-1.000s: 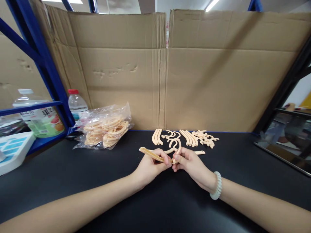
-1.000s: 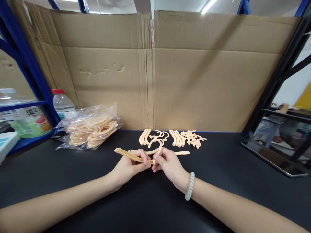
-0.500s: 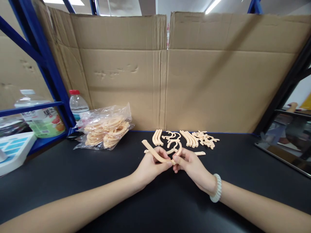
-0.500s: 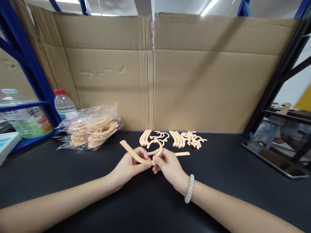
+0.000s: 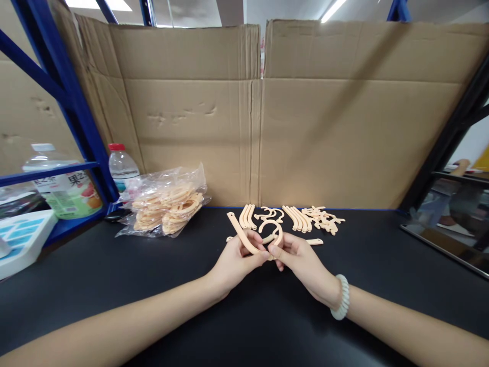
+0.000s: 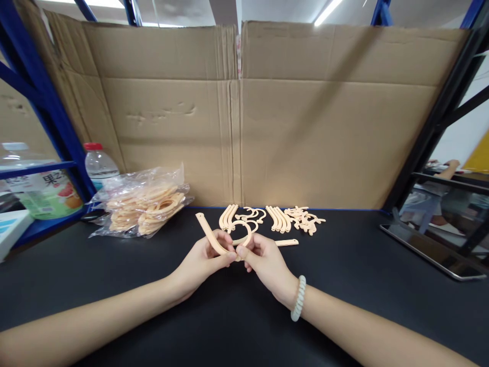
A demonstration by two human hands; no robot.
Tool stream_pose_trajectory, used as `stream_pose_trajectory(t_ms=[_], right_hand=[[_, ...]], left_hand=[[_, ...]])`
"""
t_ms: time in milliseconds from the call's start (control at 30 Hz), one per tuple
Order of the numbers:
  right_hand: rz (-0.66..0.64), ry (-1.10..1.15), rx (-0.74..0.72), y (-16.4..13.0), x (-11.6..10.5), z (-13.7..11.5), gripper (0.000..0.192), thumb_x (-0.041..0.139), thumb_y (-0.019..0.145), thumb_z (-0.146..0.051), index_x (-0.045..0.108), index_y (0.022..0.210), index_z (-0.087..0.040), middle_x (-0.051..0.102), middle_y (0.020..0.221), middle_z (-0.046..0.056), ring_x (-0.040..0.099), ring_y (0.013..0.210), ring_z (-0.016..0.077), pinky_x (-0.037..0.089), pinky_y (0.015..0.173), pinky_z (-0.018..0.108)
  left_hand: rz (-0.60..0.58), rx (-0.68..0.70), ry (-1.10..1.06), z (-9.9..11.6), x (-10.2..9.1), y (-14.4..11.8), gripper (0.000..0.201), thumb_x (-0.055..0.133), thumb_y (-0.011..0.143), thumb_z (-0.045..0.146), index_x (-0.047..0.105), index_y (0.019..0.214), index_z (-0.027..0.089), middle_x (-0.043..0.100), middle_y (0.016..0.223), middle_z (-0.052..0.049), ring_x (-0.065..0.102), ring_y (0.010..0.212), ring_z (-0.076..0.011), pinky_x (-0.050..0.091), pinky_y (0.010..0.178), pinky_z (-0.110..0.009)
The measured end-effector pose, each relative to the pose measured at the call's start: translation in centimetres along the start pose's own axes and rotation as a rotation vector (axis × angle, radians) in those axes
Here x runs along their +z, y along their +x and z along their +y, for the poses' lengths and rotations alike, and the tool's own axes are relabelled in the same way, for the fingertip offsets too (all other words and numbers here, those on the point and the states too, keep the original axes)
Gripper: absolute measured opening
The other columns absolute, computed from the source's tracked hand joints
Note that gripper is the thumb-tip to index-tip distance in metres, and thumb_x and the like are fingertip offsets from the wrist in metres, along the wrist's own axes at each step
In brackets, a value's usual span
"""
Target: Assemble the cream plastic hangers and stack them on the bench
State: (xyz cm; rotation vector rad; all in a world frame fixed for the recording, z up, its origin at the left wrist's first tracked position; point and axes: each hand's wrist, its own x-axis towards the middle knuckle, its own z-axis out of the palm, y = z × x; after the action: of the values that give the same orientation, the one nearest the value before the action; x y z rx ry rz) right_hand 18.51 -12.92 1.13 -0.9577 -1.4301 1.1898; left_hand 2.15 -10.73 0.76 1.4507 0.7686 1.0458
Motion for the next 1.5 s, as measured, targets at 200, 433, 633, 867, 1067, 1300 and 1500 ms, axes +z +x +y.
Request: stream_pose_trajectory(t_ms=[200,433,633,867,1067,1300,1500], right_hand=[[-0.019,0.028,0.010,0.0,-0.1,-0.2,0.037,0.070,0.074,-0.052,0.060,0.077,-0.017,0.057,0.071,0.001,0.048,0.059,0.0110,0.040,0.056,0.026],[0.073,0.090,-0.083,1.1,-2.0,-1.2,0.035,0.066,0.078,-0.049,0.065,0.097,-0.019,0.060,0.069,0.001,0.053,0.065,0.0139,0.044,0.062,0.029],[0.241,-0.439,-0.268,3.7,-7.5,-1.6,0.030,0.058,0.083,-0.044,0.067,0.090,-0.017,0.064,0.073,0.005,0.057,0.066,0.0173,0.047,0.064,0.032],[-0.067,-1.277,-0.533,5.1,-11.1,0.5,0.017,0.053,0.087,-0.020,0.069,0.093,-0.017,0.069,0.093,0.009,0.056,0.094,0.0261,0.045,0.085,0.043],[-0.140,-1.291,-0.539,5.7,-11.3,1.6,0.019,0.053,0.088,-0.015,0.071,0.093,-0.019,0.069,0.096,0.008,0.056,0.095,0.0259,0.045,0.086,0.043],[-0.064,-1.154,-0.548,5.8,-11.1,1.4,0.017,0.054,0.085,-0.014,0.069,0.080,-0.021,0.071,0.088,0.005,0.058,0.091,0.0248,0.046,0.085,0.041],[0.195,-0.785,-0.438,4.9,-10.2,-0.2,0.024,0.043,0.093,-0.030,0.063,0.099,-0.018,0.067,0.073,0.005,0.062,0.064,0.0188,0.051,0.062,0.034]], left_hand=[[-0.060,-0.035,-0.037,0.2,0.2,0.0,0.032,0.076,0.070,0.023,0.051,0.089,0.016,0.066,0.077,0.000,0.061,0.068,-0.0121,0.050,0.070,-0.028],[-0.011,-0.074,-0.074,0.2,0.0,0.0,0.028,0.079,0.067,0.024,0.059,0.084,0.014,0.065,0.073,0.001,0.063,0.069,-0.0129,0.051,0.070,-0.027],[0.020,-0.124,-0.044,0.6,0.2,-0.1,0.024,0.078,0.067,0.024,0.070,0.086,0.013,0.065,0.078,-0.001,0.063,0.072,-0.0124,0.052,0.073,-0.026],[0.012,-0.102,0.017,0.5,0.0,0.0,0.021,0.076,0.071,0.027,0.073,0.086,0.012,0.068,0.084,-0.005,0.061,0.071,-0.0128,0.052,0.070,-0.025],[-0.008,-0.074,0.026,0.3,0.0,0.0,0.020,0.074,0.073,0.027,0.075,0.087,0.013,0.069,0.091,-0.007,0.060,0.072,-0.0122,0.051,0.068,-0.023],[-0.002,-0.063,0.015,0.6,0.1,0.1,0.016,0.072,0.074,0.024,0.074,0.084,0.012,0.069,0.085,-0.006,0.056,0.065,-0.0095,0.048,0.063,-0.021],[-0.007,-0.064,-0.041,0.2,0.0,0.2,0.020,0.075,0.073,0.026,0.070,0.087,0.013,0.064,0.074,0.000,0.058,0.063,-0.0087,0.049,0.061,-0.020]])
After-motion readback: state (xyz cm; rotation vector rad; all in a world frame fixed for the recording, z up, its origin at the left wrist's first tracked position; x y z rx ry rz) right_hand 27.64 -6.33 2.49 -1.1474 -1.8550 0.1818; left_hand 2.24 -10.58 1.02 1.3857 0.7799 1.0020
